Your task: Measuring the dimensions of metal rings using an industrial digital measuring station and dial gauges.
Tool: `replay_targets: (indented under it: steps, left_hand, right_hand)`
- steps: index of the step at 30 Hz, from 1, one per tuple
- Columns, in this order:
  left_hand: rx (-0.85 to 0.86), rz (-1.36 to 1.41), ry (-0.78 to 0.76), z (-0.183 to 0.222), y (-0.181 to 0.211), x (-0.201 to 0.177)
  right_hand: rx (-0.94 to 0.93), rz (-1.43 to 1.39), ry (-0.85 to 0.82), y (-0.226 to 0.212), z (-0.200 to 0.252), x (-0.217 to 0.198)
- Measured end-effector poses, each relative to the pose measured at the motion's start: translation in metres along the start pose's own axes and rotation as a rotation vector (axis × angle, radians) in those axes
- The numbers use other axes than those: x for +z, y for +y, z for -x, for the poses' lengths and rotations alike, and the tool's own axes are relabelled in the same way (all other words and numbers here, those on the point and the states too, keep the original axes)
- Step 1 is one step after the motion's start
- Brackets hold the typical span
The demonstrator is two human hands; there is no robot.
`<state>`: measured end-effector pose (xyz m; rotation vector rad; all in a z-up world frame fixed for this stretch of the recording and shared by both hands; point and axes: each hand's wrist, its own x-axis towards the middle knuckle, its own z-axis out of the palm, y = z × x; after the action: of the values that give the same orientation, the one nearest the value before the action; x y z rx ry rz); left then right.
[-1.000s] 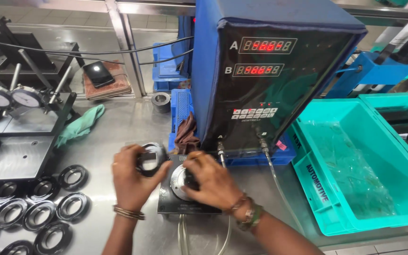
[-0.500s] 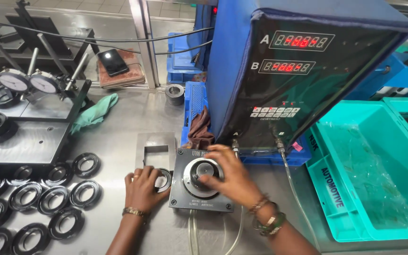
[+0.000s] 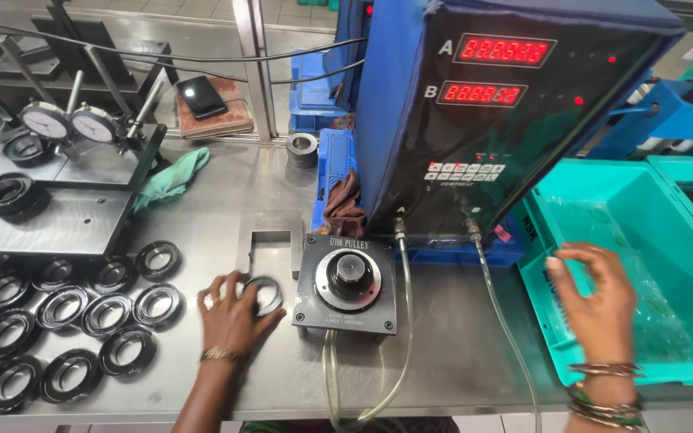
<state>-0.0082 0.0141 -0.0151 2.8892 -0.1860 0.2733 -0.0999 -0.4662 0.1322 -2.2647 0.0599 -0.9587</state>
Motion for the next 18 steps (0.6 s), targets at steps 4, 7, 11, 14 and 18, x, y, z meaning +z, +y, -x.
replay_targets:
  steps: [4, 7, 11, 14, 18]
  left_hand:
    - [-0.130, -0.124, 0.090, 0.036, -0.051, 0.005]
    - [-0.203, -0.181, 0.145, 0.045, -0.075, -0.001]
    - [-0.252, -0.173, 0.261, 0.024, -0.058, 0.010]
    - [0.054, 0.444, 0.484, -0.015, 0.013, 0.021]
    - [0.265, 0.478, 0.334, -0.025, 0.133, -0.051]
  right_hand:
    - [0.072, 0.277, 0.146, 0.079, 0.041, -0.054]
    - [0.106, 0.566, 0.217, 0.136, 0.075, -0.083]
    - [0.224, 0.747, 0.195, 0.191, 0.105, -0.087]
    - [0.124, 0.879, 0.262, 0.212, 0.117, -0.072]
    - [0.143, 0.812, 0.293, 0.196, 0.118, -0.072]
